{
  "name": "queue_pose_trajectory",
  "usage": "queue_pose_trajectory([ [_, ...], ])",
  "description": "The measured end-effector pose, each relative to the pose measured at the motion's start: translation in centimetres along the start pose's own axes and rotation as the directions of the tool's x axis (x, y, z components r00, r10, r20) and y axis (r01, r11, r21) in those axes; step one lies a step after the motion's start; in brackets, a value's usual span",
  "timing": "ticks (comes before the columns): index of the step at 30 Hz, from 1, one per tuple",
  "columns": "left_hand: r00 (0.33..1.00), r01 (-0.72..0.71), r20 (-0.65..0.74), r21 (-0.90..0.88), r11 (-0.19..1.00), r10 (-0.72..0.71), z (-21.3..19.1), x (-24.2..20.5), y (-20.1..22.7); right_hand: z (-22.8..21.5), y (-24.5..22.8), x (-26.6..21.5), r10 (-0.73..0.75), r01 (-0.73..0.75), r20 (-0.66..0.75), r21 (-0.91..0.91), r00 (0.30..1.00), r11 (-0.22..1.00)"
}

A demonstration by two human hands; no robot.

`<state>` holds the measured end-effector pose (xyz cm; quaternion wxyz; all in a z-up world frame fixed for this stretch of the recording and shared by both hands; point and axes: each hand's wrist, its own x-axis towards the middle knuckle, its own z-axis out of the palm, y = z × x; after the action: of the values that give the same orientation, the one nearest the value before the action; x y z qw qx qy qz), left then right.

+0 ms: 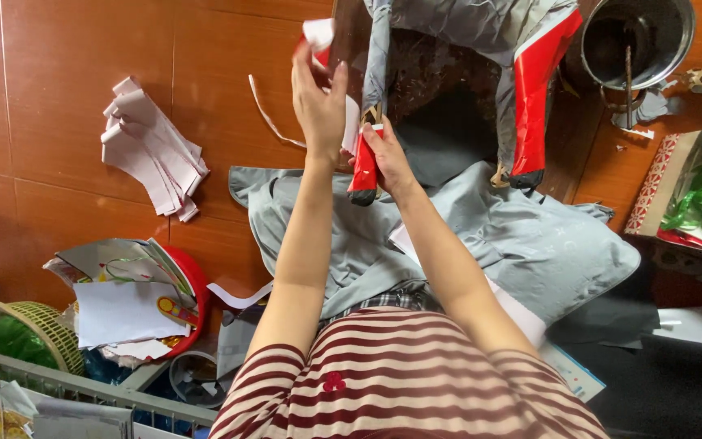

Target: Wrapping colored paper around a bamboo and paper giraffe frame using glue.

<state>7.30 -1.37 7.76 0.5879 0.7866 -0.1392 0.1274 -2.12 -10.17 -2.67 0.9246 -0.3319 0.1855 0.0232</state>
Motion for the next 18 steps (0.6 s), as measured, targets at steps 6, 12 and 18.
queue_pose_trajectory([
  [6,0.925,0.359,0.005,0.322,0.876,-0.38,-2.9,-6.7,-7.3,-1.1,1.2,0.8,0.002,-0.002,-0.021,-0.008,1.0,1.0],
  [12,0.611,0.715,0.461,0.026,0.699,-0.643,-2.8,-9.0,-9.6,-0.8,1.4,0.7,-0.013,0.014,-0.011,0.025,1.0,1.0],
  [18,0.977,0.199,-0.088,0.05,0.979,-0.194,-0.4,-1.7,-7.2,0.0,1.0,0.2,-0.105,0.101,-0.05,-0.084,0.993,0.991],
])
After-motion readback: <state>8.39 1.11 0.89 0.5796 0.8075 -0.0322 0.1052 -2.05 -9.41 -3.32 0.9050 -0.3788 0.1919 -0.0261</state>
